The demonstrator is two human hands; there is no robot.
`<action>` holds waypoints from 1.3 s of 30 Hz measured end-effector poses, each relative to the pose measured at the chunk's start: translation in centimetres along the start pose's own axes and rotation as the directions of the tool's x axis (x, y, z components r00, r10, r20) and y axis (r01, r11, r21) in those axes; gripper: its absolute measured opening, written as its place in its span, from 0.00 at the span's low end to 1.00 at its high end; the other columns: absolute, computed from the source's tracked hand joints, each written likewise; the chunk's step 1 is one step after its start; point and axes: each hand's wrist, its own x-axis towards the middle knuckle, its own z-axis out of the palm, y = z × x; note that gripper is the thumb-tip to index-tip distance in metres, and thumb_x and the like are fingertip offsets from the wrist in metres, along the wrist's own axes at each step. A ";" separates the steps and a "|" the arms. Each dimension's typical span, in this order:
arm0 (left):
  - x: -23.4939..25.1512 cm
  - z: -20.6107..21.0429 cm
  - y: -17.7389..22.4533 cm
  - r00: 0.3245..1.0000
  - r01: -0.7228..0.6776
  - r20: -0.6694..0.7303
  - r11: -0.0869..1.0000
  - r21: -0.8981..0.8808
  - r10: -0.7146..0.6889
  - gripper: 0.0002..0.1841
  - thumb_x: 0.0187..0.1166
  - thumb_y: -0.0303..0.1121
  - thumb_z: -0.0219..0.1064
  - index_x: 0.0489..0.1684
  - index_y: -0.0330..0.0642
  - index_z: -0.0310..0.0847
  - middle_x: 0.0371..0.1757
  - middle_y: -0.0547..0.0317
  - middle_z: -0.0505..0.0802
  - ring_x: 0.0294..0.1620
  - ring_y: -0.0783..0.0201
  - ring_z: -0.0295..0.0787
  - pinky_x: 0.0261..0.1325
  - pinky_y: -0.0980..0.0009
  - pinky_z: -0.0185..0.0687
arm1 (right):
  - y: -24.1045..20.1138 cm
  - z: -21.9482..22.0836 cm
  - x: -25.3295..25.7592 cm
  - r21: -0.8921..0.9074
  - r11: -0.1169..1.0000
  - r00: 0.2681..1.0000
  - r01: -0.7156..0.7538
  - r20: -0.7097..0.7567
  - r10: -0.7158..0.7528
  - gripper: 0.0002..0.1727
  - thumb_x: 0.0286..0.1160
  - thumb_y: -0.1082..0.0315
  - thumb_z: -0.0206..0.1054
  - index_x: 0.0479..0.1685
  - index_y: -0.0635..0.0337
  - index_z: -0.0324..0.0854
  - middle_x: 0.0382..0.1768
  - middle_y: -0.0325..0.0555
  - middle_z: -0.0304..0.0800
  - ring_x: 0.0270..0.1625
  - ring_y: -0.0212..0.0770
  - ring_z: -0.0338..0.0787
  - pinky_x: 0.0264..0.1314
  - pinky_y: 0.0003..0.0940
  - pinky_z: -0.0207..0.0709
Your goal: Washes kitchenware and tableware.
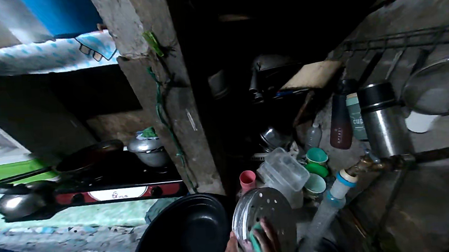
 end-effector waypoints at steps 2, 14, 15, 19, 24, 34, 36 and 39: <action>-0.4 -0.1 0.0 0.998 0.016 0.053 0.999 0.041 -0.018 0.24 0.94 0.43 0.46 0.60 0.30 0.81 0.46 0.49 0.92 0.46 0.64 0.91 0.54 0.60 0.89 | 0.3 -0.5 3.8 -0.085 0.993 0.997 0.081 0.003 -0.081 0.23 0.76 0.54 0.73 0.68 0.49 0.87 0.82 0.52 0.76 0.88 0.51 0.69 0.92 0.54 0.61; 1.0 1.1 1.7 0.993 0.119 0.046 0.954 -0.277 -0.111 0.25 0.95 0.48 0.41 0.70 0.39 0.74 0.51 0.53 0.91 0.49 0.64 0.91 0.52 0.60 0.89 | -2.3 0.1 3.0 -0.317 0.945 0.996 0.077 0.056 -0.063 0.20 0.70 0.55 0.76 0.60 0.47 0.92 0.73 0.49 0.86 0.79 0.51 0.80 0.83 0.48 0.73; 1.4 0.6 2.1 0.989 0.142 0.076 0.934 -0.329 -0.124 0.24 0.95 0.48 0.39 0.68 0.42 0.74 0.47 0.56 0.92 0.45 0.65 0.92 0.47 0.62 0.91 | -2.3 -0.1 2.0 -0.366 0.917 0.987 0.162 0.052 -0.153 0.20 0.69 0.54 0.76 0.61 0.43 0.92 0.71 0.48 0.87 0.78 0.52 0.81 0.83 0.51 0.73; 2.7 -2.3 4.0 0.985 0.164 0.099 0.928 -0.334 -0.138 0.26 0.95 0.49 0.39 0.75 0.43 0.71 0.56 0.50 0.91 0.53 0.58 0.91 0.53 0.54 0.90 | -0.4 -1.9 1.7 0.012 0.986 0.947 -0.166 -0.277 0.163 0.26 0.82 0.56 0.66 0.66 0.71 0.81 0.75 0.63 0.78 0.81 0.49 0.76 0.85 0.43 0.70; 1.2 -5.6 5.8 0.986 0.119 0.123 0.990 -0.080 -0.109 0.27 0.95 0.49 0.41 0.73 0.38 0.75 0.55 0.48 0.93 0.54 0.58 0.93 0.55 0.54 0.91 | -0.6 -6.8 9.4 0.371 0.670 0.691 -0.643 -0.097 0.716 0.31 0.88 0.52 0.58 0.84 0.62 0.69 0.80 0.53 0.76 0.79 0.42 0.77 0.79 0.43 0.72; -2.1 -4.4 2.0 0.748 -0.642 0.629 0.471 0.606 0.211 0.23 0.76 0.54 0.71 0.35 0.39 0.90 0.28 0.57 0.92 0.30 0.61 0.91 0.40 0.55 0.90 | 4.4 -10.7 2.8 -0.346 0.593 0.572 -0.727 0.173 0.802 0.29 0.84 0.60 0.65 0.80 0.67 0.72 0.68 0.68 0.84 0.73 0.61 0.83 0.79 0.58 0.72; -1.9 -3.7 -1.1 0.668 -0.742 0.705 0.151 0.653 0.237 0.23 0.77 0.55 0.69 0.34 0.40 0.92 0.31 0.51 0.94 0.35 0.51 0.95 0.43 0.46 0.91 | 5.9 -11.3 -0.2 -0.401 0.592 0.540 -0.699 0.248 0.805 0.29 0.81 0.59 0.68 0.75 0.69 0.76 0.62 0.68 0.87 0.67 0.62 0.87 0.74 0.59 0.76; -1.2 -3.6 -5.2 0.654 -0.737 0.730 -0.052 0.674 0.199 0.16 0.75 0.48 0.72 0.38 0.43 0.93 0.38 0.52 0.96 0.45 0.49 0.96 0.57 0.46 0.88 | 8.3 -12.9 -2.8 -0.454 0.574 0.500 -0.682 0.284 0.819 0.28 0.81 0.57 0.69 0.72 0.70 0.78 0.60 0.69 0.88 0.65 0.63 0.88 0.73 0.60 0.76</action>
